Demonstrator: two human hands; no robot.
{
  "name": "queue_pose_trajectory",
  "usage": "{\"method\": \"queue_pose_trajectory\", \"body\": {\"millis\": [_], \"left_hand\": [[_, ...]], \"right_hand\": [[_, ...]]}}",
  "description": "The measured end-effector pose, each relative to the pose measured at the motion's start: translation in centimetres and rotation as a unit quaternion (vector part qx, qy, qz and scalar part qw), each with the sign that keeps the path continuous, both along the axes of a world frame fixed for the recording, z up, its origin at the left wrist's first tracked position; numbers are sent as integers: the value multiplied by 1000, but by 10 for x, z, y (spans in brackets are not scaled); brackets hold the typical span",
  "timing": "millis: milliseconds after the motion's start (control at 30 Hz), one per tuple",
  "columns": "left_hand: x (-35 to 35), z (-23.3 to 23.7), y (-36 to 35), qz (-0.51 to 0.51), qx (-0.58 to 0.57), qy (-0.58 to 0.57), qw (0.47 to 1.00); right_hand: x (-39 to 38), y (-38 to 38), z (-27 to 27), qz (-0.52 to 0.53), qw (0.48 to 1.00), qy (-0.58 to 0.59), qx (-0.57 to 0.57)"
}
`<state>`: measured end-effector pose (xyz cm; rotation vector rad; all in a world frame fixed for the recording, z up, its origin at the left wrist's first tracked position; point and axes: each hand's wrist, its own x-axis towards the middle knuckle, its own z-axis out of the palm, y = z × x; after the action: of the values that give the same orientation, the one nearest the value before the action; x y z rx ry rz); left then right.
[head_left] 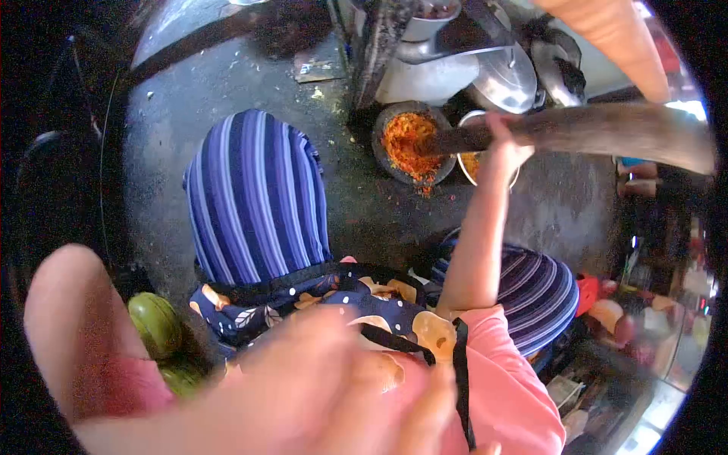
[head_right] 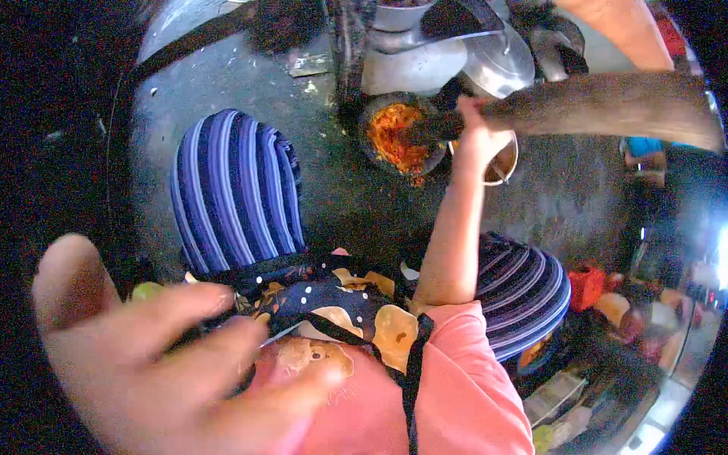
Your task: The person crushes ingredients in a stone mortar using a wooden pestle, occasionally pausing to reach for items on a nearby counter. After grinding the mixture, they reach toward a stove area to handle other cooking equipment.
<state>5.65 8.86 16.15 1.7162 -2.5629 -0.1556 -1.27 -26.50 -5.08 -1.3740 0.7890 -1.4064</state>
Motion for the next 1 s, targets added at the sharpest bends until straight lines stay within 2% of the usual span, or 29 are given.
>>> {"method": "queue_pose_trajectory", "body": {"millis": [33,67,100,133,167,200,233,333,367,400,433,467,500,533,567,600,667,733,800,867,900,967,1000], "left_hand": [[-4,2,-3,-8,-12,-11,1000],[-14,3,-8,-18,-28,-23,999],[-21,1,-14,-30,-44,-42,998],[-27,-2,-18,-40,-57,-65,995],[-34,0,-25,-61,-73,-96,991],[-37,-4,-32,-73,-74,-118,987],[-45,-5,-44,-107,-90,-144,980],[-71,-20,-68,-195,-109,-225,949],[-78,-25,-76,-215,-103,-232,943],[-84,-34,-83,-233,-67,-206,948],[-83,-47,-80,-160,-33,-124,979],[-81,-57,-93,-186,137,9,973],[-81,-78,-93,-173,152,95,968],[-72,-84,-96,-167,203,147,954],[-73,-103,-96,-138,236,193,942],[-76,-122,-92,-102,201,195,954],[-83,-157,-91,-61,245,196,948],[-77,-182,-93,-47,252,224,940],[-74,-189,-96,-31,257,258,931],[-69,-189,-101,-46,294,217,930],[-70,-192,-100,-39,289,211,933],[-71,-193,-102,-44,296,197,933],[-71,-192,-102,-49,306,185,933]], "right_hand": [[2,-6,-37,1,999,38,-3],[6,5,-58,-37,983,182,-15],[6,19,-88,-13,996,17,83],[-2,13,-106,7,993,40,110],[0,11,-103,13,996,-9,91],[7,18,-95,15,995,-60,75],[8,14,-80,48,996,-47,58],[8,29,27,78,997,9,10],[9,28,42,69,998,0,-8],[8,26,47,58,998,-5,-25],[9,23,39,14,999,18,-44],[7,13,11,8,998,40,-52],[9,8,-23,-4,996,77,-42],[8,-9,-88,-4,987,154,-50],[17,26,-96,16,996,-38,76],[13,26,-105,7,992,-32,125],[17,23,-85,-17,992,-72,103],[6,9,-41,44,999,7,-10],[7,19,28,50,998,-24,-4],[7,21,37,38,999,-27,-17],[8,22,40,28,999,-34,-29],[19,10,-35,-31,999,-14,-11],[35,28,-62,-79,984,-147,60]]}}
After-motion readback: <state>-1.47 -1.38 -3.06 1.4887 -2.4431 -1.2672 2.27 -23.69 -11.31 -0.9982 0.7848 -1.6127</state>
